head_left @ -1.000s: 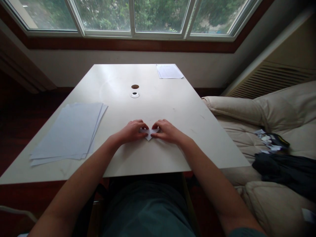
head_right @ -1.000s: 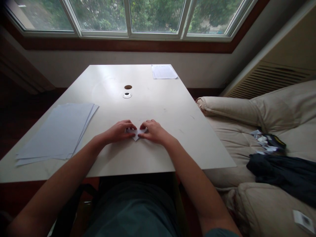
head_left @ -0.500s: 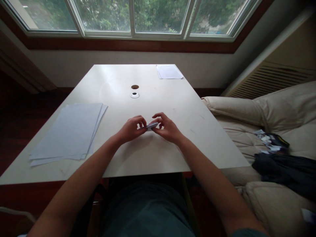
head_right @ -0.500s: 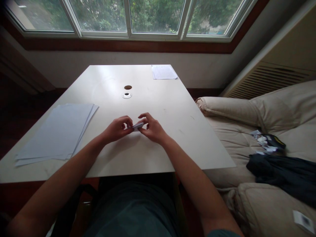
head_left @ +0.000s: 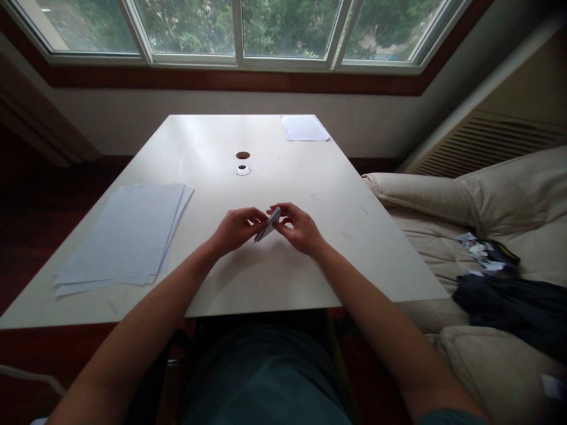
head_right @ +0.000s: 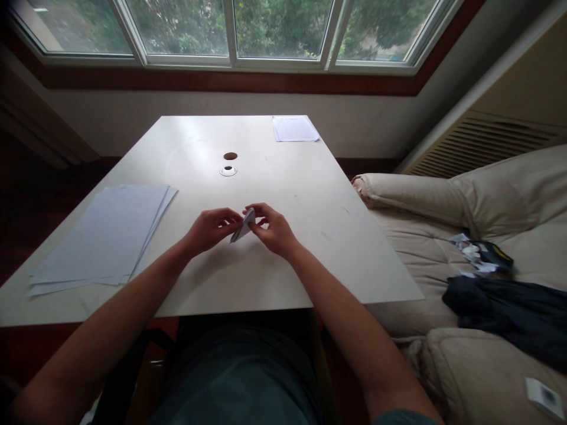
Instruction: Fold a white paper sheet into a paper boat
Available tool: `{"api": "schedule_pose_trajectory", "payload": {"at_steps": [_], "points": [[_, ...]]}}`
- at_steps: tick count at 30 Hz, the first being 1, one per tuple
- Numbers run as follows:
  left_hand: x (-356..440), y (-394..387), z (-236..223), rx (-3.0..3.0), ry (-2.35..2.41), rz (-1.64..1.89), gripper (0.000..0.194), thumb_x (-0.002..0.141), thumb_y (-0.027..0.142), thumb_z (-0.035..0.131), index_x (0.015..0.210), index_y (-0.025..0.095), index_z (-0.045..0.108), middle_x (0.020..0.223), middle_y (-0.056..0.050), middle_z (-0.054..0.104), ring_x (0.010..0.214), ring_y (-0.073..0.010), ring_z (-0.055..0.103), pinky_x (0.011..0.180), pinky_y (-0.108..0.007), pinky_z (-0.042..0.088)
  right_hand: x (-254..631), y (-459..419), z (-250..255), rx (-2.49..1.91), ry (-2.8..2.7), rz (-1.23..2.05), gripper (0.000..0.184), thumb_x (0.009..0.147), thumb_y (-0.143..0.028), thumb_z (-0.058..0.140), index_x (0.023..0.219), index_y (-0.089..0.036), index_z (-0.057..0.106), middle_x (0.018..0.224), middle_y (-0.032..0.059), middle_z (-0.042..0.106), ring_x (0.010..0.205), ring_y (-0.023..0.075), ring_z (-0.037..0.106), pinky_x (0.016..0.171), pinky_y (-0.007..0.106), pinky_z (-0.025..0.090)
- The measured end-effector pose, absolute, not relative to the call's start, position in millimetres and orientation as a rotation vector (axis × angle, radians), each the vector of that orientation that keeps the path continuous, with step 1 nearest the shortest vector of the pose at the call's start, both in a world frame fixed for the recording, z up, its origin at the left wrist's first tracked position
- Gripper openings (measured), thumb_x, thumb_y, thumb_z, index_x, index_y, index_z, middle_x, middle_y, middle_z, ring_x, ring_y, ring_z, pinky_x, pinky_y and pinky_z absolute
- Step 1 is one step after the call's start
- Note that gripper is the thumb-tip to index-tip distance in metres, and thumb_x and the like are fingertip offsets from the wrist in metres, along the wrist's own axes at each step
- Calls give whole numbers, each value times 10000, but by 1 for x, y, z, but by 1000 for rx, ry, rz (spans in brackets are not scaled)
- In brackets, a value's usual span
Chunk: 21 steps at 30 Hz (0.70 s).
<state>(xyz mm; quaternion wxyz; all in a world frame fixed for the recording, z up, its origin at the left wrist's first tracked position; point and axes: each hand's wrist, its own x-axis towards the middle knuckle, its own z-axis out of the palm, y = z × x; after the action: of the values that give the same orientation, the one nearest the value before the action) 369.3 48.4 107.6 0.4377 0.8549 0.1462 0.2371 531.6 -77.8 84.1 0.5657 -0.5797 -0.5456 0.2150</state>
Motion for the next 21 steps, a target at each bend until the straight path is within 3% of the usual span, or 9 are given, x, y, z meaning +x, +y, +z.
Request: {"api": "schedule_pose_trajectory", "payload": {"at_steps": [6,10,16,21], "points": [[374,50,102,2170,395,571,186,827,346,684,896,179,730,845,-40,749,739,-166,691,702,-278,552,530,-74,75,-1399,-1276,475,443,826,-221,613,1267,-254,619,1219,72,668,1060,223,663,793,348,614],[375,53,97,2106,447,479,326,807,419,699,1031,183,698,978,-64,736,807,-187,703,686,-279,562,528,-74,74,-1483,-1292,388,539,790,-223,642,1327,-251,601,1231,100,589,1058,228,641,726,313,634],[376,54,95,2024,449,374,433,802,486,697,1116,189,675,1072,-90,725,833,-209,711,654,-278,553,524,-75,77,-1513,-1244,400,504,832,-313,649,1328,-238,605,1205,110,595,1051,240,648,644,277,632],[377,54,94,1918,393,365,449,764,471,743,1078,162,656,1103,-122,716,800,-194,703,646,-282,542,525,-75,76,-1497,-1214,461,396,877,-367,622,1256,-258,663,1269,93,636,1109,254,647,712,318,634]]}}
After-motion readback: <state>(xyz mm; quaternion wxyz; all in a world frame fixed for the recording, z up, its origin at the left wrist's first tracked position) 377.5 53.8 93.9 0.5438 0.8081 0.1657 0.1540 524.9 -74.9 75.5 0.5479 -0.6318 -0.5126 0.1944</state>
